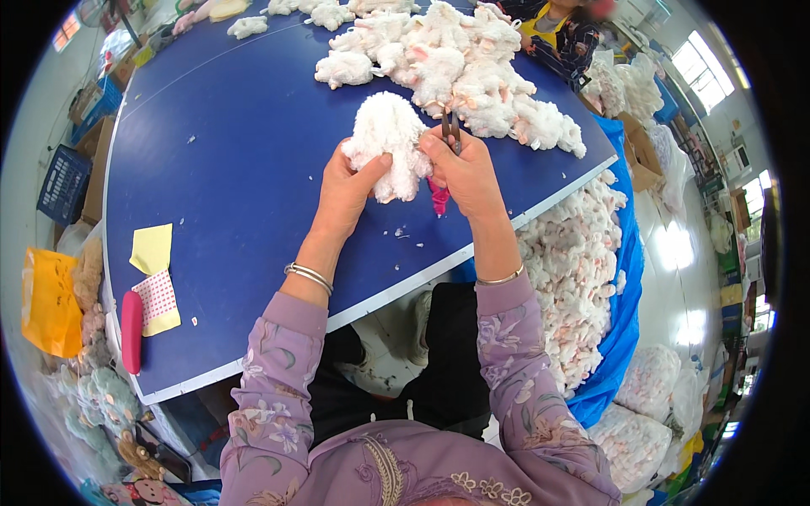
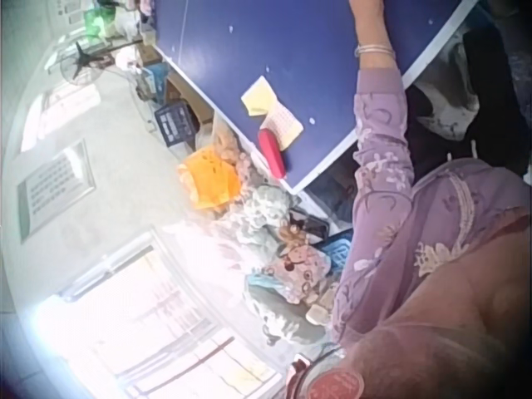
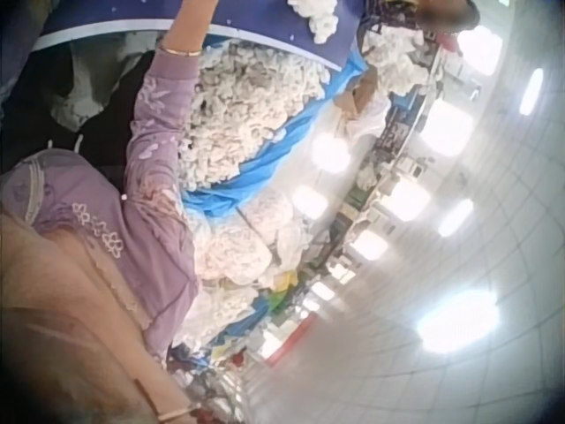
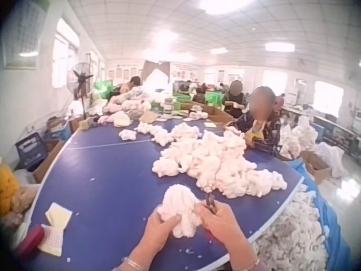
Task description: The person trims the fur on small white plush toys using scissors. They pick up each toy, snip stray fibers, and place the finished items on a blue table. The process is repeated for multiple toys throughout the clip.
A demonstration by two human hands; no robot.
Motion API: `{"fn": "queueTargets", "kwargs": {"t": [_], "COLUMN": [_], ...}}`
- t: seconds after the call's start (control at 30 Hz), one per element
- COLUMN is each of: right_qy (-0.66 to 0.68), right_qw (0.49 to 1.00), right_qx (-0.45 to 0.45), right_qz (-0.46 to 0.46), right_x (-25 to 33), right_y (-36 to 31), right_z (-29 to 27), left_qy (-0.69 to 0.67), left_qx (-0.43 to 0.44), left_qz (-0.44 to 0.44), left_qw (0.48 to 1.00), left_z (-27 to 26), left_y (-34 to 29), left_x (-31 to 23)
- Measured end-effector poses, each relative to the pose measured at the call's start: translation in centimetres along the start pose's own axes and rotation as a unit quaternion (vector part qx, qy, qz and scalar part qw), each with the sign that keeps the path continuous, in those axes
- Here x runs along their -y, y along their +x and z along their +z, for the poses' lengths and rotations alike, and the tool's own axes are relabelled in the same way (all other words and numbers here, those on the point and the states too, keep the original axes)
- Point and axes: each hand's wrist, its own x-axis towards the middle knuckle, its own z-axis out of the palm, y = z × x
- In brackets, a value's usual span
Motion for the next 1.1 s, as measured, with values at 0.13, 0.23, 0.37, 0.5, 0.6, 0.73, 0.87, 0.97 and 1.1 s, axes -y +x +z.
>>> {"fn": "queueTargets", "kwargs": {"t": [0.13,0.23,0.37,0.5,0.6,0.73,0.87,0.97,1.1], "right_qy": [0.075,0.078,-0.108,-0.274,-0.307,-0.298,-0.295,-0.289,-0.278], "right_qw": [0.997,0.995,0.989,0.949,0.940,0.944,0.943,0.944,0.948], "right_qx": [0.034,0.031,0.035,0.070,0.087,0.104,0.123,0.126,0.123], "right_qz": [-0.001,-0.052,-0.099,-0.140,-0.122,-0.093,-0.095,-0.100,-0.093], "right_x": [0.3,0.7,2.0,2.3,2.0,1.9,2.5,2.2,2.1], "right_y": [-0.3,-0.2,-1.1,-1.3,-1.3,-1.4,-1.8,-1.8,-1.9], "right_z": [-0.2,-1.0,-1.6,-1.4,-1.5,-1.7,-1.6,-1.6,-1.3], "left_qy": [-0.071,-0.072,-0.080,-0.095,-0.087,-0.091,-0.085,-0.086,-0.075], "left_qx": [0.014,0.017,0.018,0.048,0.068,0.091,0.114,0.125,0.140], "left_qz": [0.013,0.014,0.006,-0.017,-0.030,-0.038,-0.046,-0.052,-0.066], "left_qw": [0.997,0.997,0.997,0.994,0.993,0.991,0.989,0.987,0.985], "left_z": [0.7,0.0,-0.8,-1.2,-1.2,-1.0,-1.1,-1.2,-1.5], "left_y": [-0.1,0.1,0.4,0.4,0.3,0.0,-0.1,-0.1,-0.2], "left_x": [-0.3,-0.2,-0.4,-0.4,-0.4,-0.7,-0.8,-0.7,-0.5]}}
